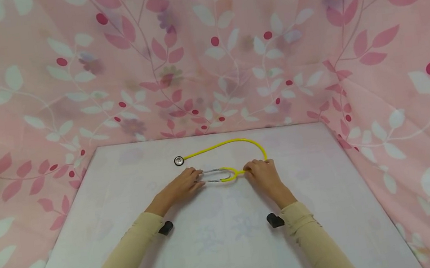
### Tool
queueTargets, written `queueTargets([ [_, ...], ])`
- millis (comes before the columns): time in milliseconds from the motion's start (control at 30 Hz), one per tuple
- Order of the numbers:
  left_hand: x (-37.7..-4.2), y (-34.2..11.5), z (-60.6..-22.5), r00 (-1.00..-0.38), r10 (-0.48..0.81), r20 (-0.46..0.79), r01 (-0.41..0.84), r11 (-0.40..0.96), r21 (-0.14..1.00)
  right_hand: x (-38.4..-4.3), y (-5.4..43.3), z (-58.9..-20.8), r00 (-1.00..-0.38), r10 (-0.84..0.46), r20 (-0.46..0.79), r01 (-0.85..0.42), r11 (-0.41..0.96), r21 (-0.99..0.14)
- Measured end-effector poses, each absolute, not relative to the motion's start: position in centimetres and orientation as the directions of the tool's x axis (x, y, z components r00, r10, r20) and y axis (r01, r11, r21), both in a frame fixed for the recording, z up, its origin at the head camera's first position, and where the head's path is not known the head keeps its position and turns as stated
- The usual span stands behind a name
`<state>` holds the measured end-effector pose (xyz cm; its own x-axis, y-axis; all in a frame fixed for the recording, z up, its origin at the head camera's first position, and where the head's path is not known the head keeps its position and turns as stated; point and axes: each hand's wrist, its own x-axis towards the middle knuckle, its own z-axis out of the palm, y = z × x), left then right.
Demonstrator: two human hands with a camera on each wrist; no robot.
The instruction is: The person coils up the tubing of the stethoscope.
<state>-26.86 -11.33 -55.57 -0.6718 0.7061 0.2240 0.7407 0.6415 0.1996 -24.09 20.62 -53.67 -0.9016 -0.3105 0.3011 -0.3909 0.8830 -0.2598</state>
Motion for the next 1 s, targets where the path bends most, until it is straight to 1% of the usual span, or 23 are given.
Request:
queueTargets([
  [100, -26.5, -11.5, -55.3, -0.673, 0.716, 0.185, 0.735, 0.618, 0.28, -23.9, 20.9, -53.4, -0.889, -0.326, 0.321, -0.412, 0.876, -0.251],
  [167, -26.2, -11.5, -55.1, -0.673, 0.718, 0.174, 0.73, 0.608, 0.312, -23.7, 21.1, -53.4, -0.887, -0.345, 0.306, -0.427, 0.866, -0.261],
  [267, -26.0, -11.6, -54.8, -0.668, 0.716, 0.203, 0.735, 0.59, 0.334, -23.5, 21.5, -53.4, -0.893, -0.377, 0.247, -0.441, 0.845, -0.303],
  [367, -25.9, -11.8, -54.3, -0.655, 0.707, 0.265, 0.751, 0.573, 0.326, -23.3, 22.1, -53.4, -0.905, -0.382, 0.188, -0.425, 0.829, -0.363],
  [433, -25.9, -11.9, -53.9, -0.652, 0.698, 0.295, 0.756, 0.57, 0.32, -23.1, 22.7, -53.3, -0.905, -0.382, 0.188, -0.425, 0.834, -0.352],
  [533, -25.7, -12.2, -53.4, -0.657, 0.689, 0.306, 0.753, 0.578, 0.315, -22.9, 23.8, -53.2, -0.886, -0.373, 0.276, -0.449, 0.839, -0.307],
  [600, -25.5, -12.5, -53.3, -0.663, 0.693, 0.283, 0.746, 0.583, 0.321, -22.9, 24.3, -53.1, -0.858, -0.37, 0.355, -0.473, 0.838, -0.27],
  [667, -25.1, -12.8, -53.2, -0.663, 0.705, 0.252, 0.744, 0.582, 0.329, -23.0, 24.6, -52.8, -0.832, -0.354, 0.427, -0.49, 0.83, -0.267],
  [833, -24.1, -13.5, -53.2, -0.671, 0.716, 0.194, 0.726, 0.579, 0.371, -23.5, 24.4, -51.5, -0.782, -0.321, 0.534, -0.534, 0.787, -0.309],
  [933, -23.7, -13.6, -53.0, -0.664, 0.717, 0.213, 0.732, 0.567, 0.378, -24.2, 23.7, -50.6, -0.75, -0.325, 0.576, -0.59, 0.722, -0.361],
  [1000, -23.5, -13.5, -52.7, -0.642, 0.724, 0.252, 0.753, 0.533, 0.385, -24.6, 23.2, -50.0, -0.737, -0.327, 0.591, -0.623, 0.668, -0.407],
])
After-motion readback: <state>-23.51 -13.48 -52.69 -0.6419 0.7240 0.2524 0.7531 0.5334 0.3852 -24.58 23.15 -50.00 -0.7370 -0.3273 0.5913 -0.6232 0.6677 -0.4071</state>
